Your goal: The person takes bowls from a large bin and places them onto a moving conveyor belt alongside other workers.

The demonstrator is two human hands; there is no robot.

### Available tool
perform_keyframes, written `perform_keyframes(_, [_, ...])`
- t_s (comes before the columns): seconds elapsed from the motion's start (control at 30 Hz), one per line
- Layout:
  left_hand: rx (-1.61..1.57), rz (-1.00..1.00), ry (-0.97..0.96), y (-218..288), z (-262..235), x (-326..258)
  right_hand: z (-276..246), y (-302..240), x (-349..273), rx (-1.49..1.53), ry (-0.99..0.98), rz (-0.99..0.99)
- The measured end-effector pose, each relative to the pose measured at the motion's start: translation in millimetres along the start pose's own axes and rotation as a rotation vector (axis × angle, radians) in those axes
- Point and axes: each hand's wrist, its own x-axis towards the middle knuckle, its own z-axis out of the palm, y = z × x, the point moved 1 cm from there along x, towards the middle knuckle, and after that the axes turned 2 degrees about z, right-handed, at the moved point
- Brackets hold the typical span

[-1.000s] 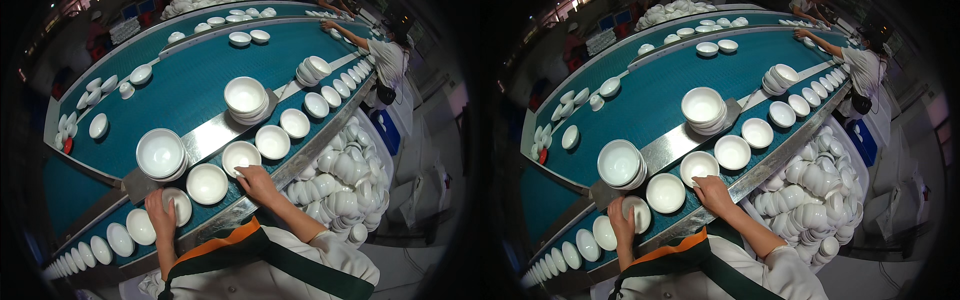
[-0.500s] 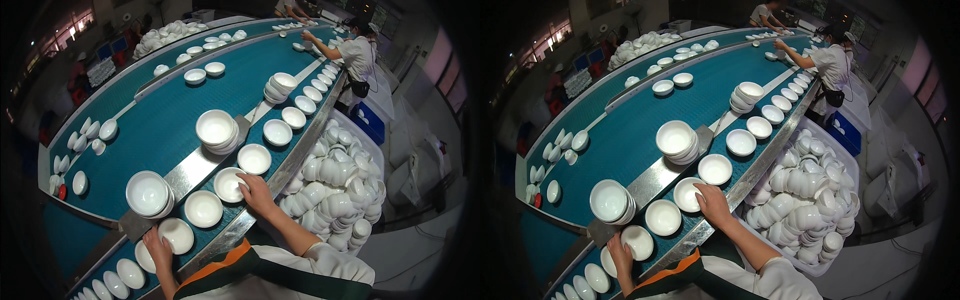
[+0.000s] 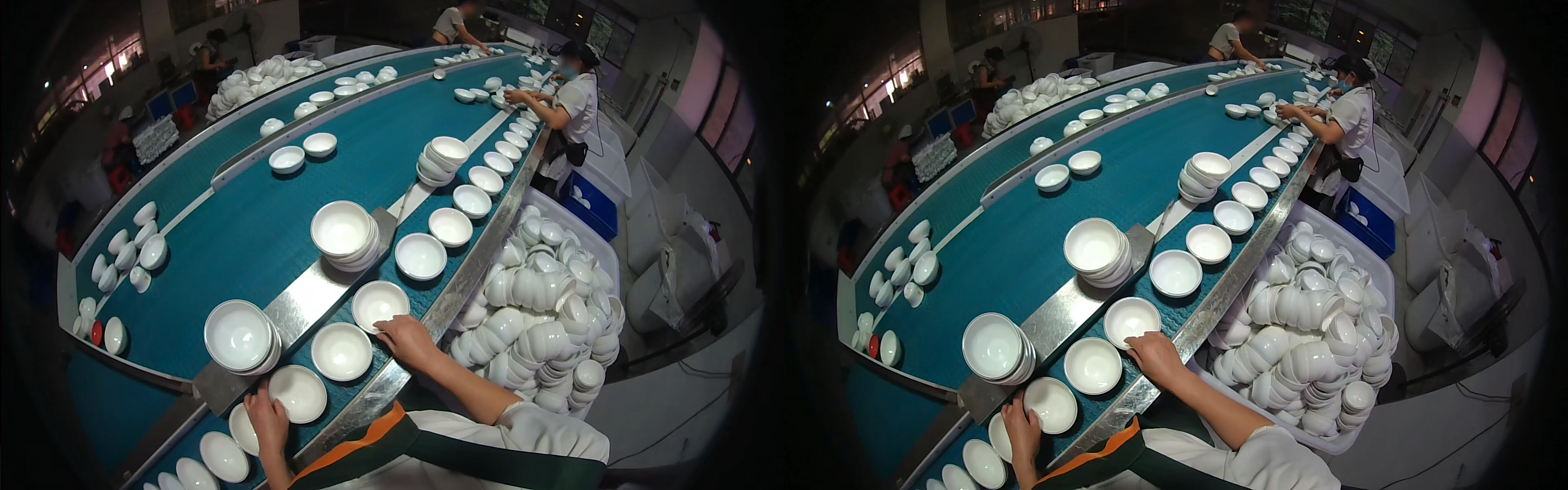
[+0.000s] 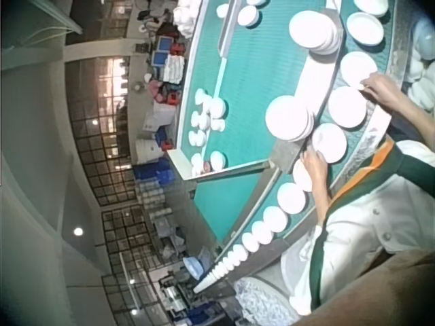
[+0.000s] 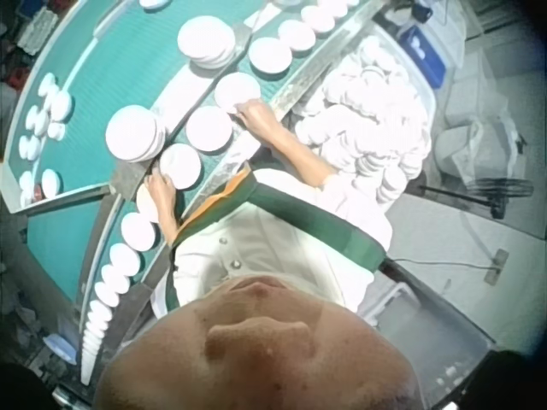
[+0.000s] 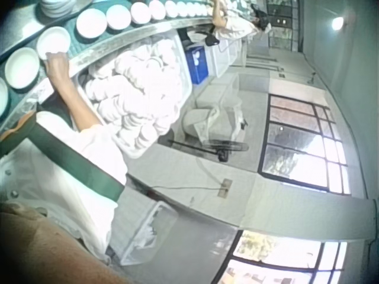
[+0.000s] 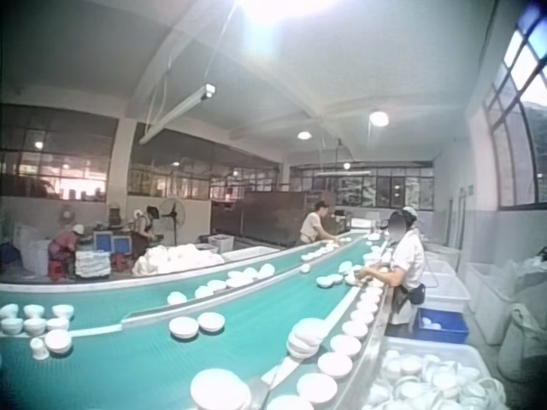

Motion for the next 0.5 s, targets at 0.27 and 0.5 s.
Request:
perform_keyframes(0.27, [-0.010,0.075,0.219,18,-8,-5,-10,-21,8,0.205,0.088,-0.024])
perform_keyframes(0.5, [-0.049,0.040,0.034,28,15,5,-24,-17,20,0.194,0.119,-0.024])
